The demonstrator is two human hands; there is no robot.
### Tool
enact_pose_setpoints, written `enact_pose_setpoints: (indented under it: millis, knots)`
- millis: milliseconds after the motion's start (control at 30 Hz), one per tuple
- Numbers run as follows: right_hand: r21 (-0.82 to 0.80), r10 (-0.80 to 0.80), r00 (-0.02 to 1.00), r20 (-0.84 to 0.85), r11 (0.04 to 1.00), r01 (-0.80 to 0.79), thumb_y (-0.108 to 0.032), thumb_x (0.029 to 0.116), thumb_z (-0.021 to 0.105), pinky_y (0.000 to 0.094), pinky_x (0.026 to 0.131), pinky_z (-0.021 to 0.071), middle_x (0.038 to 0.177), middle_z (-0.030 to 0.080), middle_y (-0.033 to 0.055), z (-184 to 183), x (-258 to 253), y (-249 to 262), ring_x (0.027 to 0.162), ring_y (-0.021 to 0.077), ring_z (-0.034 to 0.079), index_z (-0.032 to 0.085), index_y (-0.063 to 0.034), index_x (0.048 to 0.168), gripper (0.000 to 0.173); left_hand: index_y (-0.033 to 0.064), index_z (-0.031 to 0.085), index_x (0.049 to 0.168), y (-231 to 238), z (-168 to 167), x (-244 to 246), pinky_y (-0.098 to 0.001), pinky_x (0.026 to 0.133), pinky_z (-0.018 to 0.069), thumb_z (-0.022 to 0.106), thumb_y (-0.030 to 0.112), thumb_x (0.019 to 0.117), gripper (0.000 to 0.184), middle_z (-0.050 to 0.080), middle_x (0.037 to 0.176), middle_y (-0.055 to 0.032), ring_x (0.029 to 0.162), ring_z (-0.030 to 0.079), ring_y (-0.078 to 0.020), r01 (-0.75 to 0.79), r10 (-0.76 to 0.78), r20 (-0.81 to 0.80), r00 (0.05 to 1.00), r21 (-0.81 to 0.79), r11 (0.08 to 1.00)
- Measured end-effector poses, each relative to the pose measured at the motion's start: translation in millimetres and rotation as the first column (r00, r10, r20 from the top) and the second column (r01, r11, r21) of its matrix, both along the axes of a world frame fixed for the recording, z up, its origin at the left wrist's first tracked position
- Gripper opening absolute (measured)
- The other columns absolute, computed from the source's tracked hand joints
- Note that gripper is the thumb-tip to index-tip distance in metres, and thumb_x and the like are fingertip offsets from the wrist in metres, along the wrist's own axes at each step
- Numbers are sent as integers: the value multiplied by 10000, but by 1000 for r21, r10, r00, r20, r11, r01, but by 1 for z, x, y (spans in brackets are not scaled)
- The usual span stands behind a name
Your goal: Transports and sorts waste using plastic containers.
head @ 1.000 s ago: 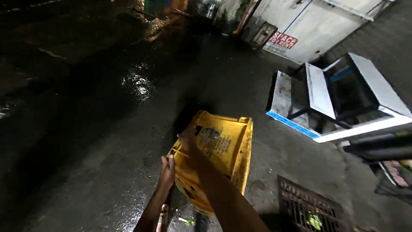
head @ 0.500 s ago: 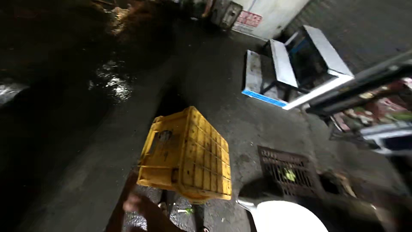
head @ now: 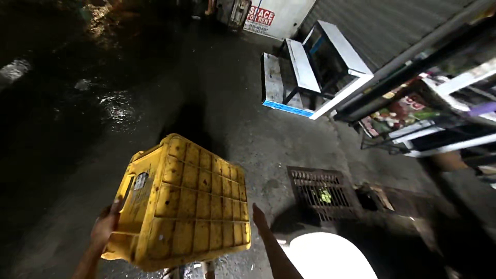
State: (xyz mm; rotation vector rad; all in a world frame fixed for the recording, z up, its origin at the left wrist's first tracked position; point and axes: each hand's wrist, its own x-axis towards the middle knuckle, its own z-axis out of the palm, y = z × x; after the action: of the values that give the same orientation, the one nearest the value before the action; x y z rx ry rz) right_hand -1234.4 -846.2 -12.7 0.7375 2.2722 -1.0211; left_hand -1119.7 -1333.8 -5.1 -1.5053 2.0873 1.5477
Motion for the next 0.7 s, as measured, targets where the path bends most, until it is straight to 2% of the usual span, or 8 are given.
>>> enact_pose_setpoints:
  millis: [67, 200, 300, 400, 500, 600, 633, 700]
  knots:
    - [-34, -68, 995, 68, 997, 70, -401, 1138, 239, 594, 1134, 358, 1463, 494, 330, -28, -16, -6, 1385, 446, 468, 515, 90, 1416, 629, 25, 543, 1421, 0, -2, 2, -639, 1015, 435, 436, 584, 1050, 680, 596, 1320, -294, 1219, 575, -433, -29, 29, -5, 1000, 2, 1000]
    - [-78, -168, 982, 92, 981, 175, -475, 1124, 210, 595, 1102, 392, 1409, 541, 333, -56, -31, 2, 1336, 447, 515, 563, 90, 1370, 710, 8, 552, 1402, 2, -11, 0, -592, 951, 463, 486, 511, 1058, 613, 613, 1259, -285, 1103, 602, -380, -72, 72, -18, 997, 2, 997]
    - [-157, -230, 971, 63, 959, 237, -484, 1122, 221, 599, 1083, 399, 1394, 548, 335, -48, -38, 12, 1308, 450, 525, 571, 74, 1373, 705, 1, 581, 1344, 11, 0, 7, -526, 878, 506, 522, 468, 1054, 554, 648, 1154, -236, 977, 623, -299, -157, 159, -52, 986, 41, 987]
    - [-172, -187, 982, -25, 968, 180, -476, 1124, 208, 572, 1022, 430, 1343, 579, 321, 4, -51, 29, 1223, 421, 566, 570, 77, 1362, 702, -25, 590, 1289, 34, 29, 19, -434, 790, 516, 496, 407, 1074, 491, 650, 1035, -186, 847, 599, -209, -223, 227, -88, 970, 59, 973]
    - [-127, -38, 998, 48, 991, 44, -473, 1125, 193, 555, 1061, 405, 1406, 538, 326, 62, -60, 43, 1276, 426, 547, 523, 89, 1407, 710, -15, 574, 1317, 53, 75, 30, -363, 797, 513, 471, 369, 1089, 458, 644, 1048, -153, 842, 586, -144, -271, 279, -102, 955, 86, 959]
    - [-119, 35, 998, 48, 992, -29, -452, 1130, 192, 533, 1063, 411, 1390, 540, 337, 103, -57, 44, 1256, 423, 558, 516, 104, 1400, 698, -19, 581, 1283, 53, 104, 40, -326, 727, 514, 485, 345, 1086, 425, 638, 976, -136, 773, 580, -119, -331, 345, -130, 930, 115, 936]
    - [-128, 49, 999, 10, 991, -47, -435, 1134, 193, 526, 1043, 425, 1371, 552, 335, 117, -55, 44, 1228, 413, 572, 523, 105, 1389, 682, -25, 581, 1286, 53, 114, 45, -336, 729, 526, 487, 338, 1087, 424, 650, 990, -150, 783, 598, -133, -348, 362, -140, 921, 118, 930]
    - [-150, 62, 995, -79, 986, -74, -431, 1134, 190, 498, 963, 450, 1279, 598, 312, 146, -53, 42, 1109, 361, 602, 547, 110, 1347, 683, -53, 526, 1348, 64, 164, 55, -345, 885, 496, 414, 263, 1112, 410, 623, 1189, -198, 957, 589, -164, -329, 347, -145, 927, 131, 935]
